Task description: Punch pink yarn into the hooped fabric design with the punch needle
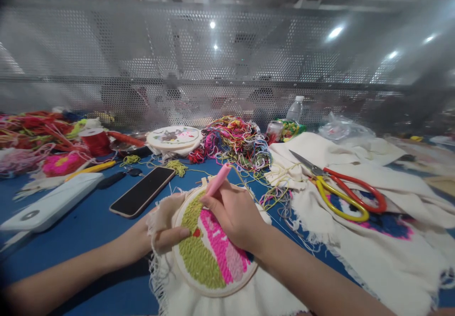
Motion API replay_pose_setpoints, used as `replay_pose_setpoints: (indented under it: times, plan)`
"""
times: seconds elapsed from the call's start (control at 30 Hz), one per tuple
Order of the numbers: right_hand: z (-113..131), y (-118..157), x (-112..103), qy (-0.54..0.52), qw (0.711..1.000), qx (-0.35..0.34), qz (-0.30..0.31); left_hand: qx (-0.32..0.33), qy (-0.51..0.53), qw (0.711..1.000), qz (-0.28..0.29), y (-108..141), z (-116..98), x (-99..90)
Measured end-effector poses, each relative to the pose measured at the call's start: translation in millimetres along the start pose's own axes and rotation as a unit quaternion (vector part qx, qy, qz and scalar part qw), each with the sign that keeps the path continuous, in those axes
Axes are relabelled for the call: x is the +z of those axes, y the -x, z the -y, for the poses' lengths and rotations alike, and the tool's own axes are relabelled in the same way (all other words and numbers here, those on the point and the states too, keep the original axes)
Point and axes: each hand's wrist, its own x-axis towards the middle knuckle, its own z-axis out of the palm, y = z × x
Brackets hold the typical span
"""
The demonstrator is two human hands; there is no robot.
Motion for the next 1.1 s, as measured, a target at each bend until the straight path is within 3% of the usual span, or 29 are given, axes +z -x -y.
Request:
replay_pose_setpoints:
  times: [0.23,0.37,0.73,0.9,1.1]
  plan:
    - [-0.9,2.2,-0.5,-0.011,1.0,0.005,-0.024,0.022,0.008,1.0,0.014,0.1,7.0,-2.0]
    - [-2.0,1.9,-0.3,-0.009,0.999,-0.034,-0.022,0.0,-0.003,1.0,-0.001,0.2,0.4,0.9]
    - [1.9,-1.8,5.9,0.09,0.988,-0.114,0.059,-0.008,-0.05,0.999,-0.005,1.8,1.1,0.1]
    - [-4.0,-3.3,9.7,0.075,0.992,-0.089,0.049,-0.007,-0.042,0.999,-0.001,-1.8,0.9,-1.0]
    - [-3.8,-3.0,4.7,-0.067,0.997,0.028,-0.007,-0.049,0.06,0.997,-0.018,-1.6,-4.9,-0.9]
